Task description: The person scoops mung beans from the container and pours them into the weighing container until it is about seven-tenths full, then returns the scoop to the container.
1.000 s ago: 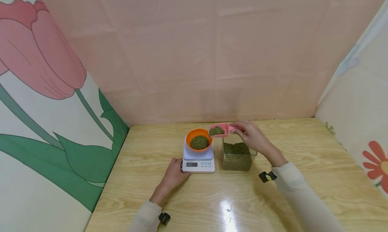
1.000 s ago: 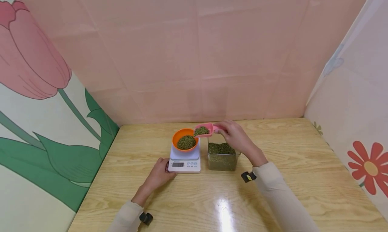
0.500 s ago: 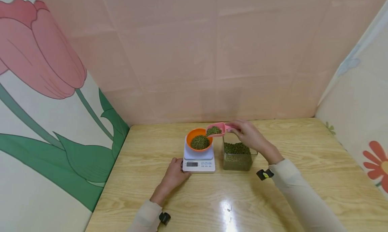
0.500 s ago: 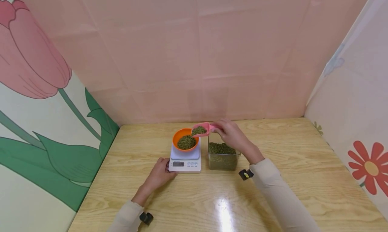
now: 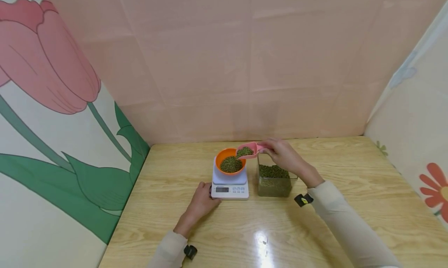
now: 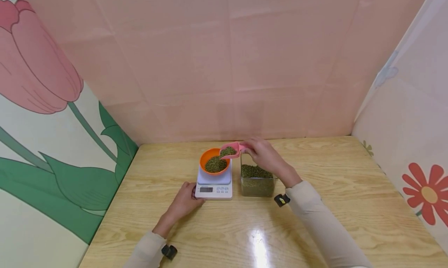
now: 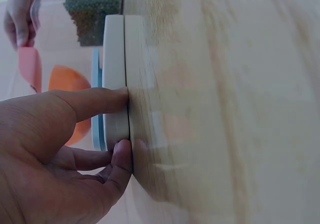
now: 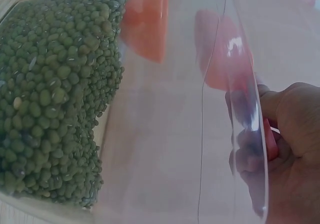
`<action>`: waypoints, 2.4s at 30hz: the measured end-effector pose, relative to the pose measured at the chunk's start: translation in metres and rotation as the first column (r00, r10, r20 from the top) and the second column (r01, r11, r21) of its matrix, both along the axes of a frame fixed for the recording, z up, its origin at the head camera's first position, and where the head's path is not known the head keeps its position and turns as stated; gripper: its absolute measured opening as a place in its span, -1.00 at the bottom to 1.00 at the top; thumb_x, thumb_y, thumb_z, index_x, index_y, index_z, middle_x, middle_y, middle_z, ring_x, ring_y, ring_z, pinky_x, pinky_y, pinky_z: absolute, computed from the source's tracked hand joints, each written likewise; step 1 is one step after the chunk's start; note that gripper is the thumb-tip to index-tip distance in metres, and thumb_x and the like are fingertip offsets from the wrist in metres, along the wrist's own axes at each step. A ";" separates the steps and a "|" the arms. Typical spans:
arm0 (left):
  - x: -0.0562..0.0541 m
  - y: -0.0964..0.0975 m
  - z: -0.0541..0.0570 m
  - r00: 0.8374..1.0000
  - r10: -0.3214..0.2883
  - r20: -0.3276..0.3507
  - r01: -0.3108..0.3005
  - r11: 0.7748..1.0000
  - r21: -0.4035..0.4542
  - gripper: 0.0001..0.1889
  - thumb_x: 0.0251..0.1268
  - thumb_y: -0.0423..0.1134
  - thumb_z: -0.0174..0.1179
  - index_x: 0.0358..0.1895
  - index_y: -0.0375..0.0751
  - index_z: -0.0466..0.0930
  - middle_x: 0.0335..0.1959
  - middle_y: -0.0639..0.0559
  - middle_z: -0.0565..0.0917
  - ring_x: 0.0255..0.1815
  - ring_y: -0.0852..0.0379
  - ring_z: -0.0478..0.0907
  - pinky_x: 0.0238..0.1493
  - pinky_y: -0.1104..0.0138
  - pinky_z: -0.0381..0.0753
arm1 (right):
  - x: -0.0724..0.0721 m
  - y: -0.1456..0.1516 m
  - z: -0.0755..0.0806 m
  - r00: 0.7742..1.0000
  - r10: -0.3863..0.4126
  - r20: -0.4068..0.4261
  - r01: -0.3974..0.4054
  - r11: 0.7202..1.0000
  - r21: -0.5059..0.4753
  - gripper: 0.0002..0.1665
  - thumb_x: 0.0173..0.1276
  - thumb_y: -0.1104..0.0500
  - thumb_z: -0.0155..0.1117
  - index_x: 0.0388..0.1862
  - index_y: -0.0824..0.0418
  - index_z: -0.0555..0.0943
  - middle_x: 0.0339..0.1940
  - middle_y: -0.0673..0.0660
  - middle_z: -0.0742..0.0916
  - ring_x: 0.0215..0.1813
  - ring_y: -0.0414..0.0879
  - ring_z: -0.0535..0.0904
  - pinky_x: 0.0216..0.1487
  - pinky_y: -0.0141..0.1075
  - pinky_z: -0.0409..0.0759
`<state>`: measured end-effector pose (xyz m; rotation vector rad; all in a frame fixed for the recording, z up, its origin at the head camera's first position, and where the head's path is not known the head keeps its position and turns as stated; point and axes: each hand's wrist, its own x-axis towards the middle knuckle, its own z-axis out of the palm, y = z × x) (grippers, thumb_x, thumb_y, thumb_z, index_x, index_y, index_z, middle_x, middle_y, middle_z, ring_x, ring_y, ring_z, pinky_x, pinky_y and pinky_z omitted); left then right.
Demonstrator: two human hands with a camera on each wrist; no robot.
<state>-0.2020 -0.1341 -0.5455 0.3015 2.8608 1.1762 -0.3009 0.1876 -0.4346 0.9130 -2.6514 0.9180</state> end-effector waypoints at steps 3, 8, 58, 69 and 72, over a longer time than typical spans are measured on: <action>0.000 0.000 0.000 1.000 0.002 -0.004 -0.002 1.000 -0.005 -0.47 0.21 -0.33 0.50 0.26 -0.39 0.65 -0.06 -0.16 0.61 -0.13 0.08 0.34 -0.11 0.29 0.46 | -0.001 -0.001 0.000 1.000 0.009 -0.006 -0.009 1.000 0.002 -0.72 0.56 0.26 0.30 0.14 0.36 0.74 0.01 0.27 0.82 -0.01 0.13 0.73 0.02 0.05 0.68; 0.000 0.000 0.001 1.000 0.003 0.003 -0.003 1.000 -0.005 -0.46 0.19 -0.33 0.51 0.25 -0.39 0.65 -0.07 -0.15 0.61 -0.13 0.08 0.34 -0.10 0.28 0.47 | -0.003 -0.003 0.000 1.000 0.018 -0.018 -0.018 1.000 0.012 -0.73 0.56 0.26 0.32 0.13 0.35 0.75 0.02 0.28 0.83 0.06 0.19 0.74 0.10 0.11 0.69; 0.001 0.001 0.001 0.998 0.016 0.053 -0.016 1.000 -0.001 -0.46 0.26 -0.31 0.50 0.29 -0.39 0.62 -0.01 -0.14 0.57 -0.09 0.06 0.33 -0.06 0.26 0.46 | 0.000 -0.011 0.009 0.998 0.055 -0.032 -0.050 0.988 0.143 -0.67 0.53 0.25 0.36 0.18 0.37 0.71 0.07 0.28 0.79 0.12 0.16 0.71 0.15 0.06 0.70; 0.002 0.000 0.000 0.998 0.017 0.059 -0.017 1.000 0.009 -0.47 0.25 -0.31 0.51 0.27 -0.39 0.63 -0.04 -0.13 0.55 -0.09 0.07 0.33 -0.07 0.29 0.46 | 0.000 -0.013 0.012 0.997 0.053 -0.051 -0.044 0.984 0.174 -0.68 0.53 0.23 0.37 0.16 0.36 0.73 0.07 0.27 0.78 0.12 0.14 0.70 0.16 0.04 0.71; 0.002 0.000 0.001 0.998 0.012 0.054 -0.013 1.000 0.015 -0.47 0.25 -0.31 0.51 0.27 -0.39 0.64 -0.04 -0.13 0.56 -0.10 0.07 0.33 -0.08 0.31 0.46 | 0.000 -0.014 0.012 0.997 0.053 -0.059 -0.041 0.983 0.177 -0.68 0.53 0.23 0.37 0.17 0.35 0.73 0.08 0.26 0.78 0.14 0.15 0.69 0.19 0.05 0.70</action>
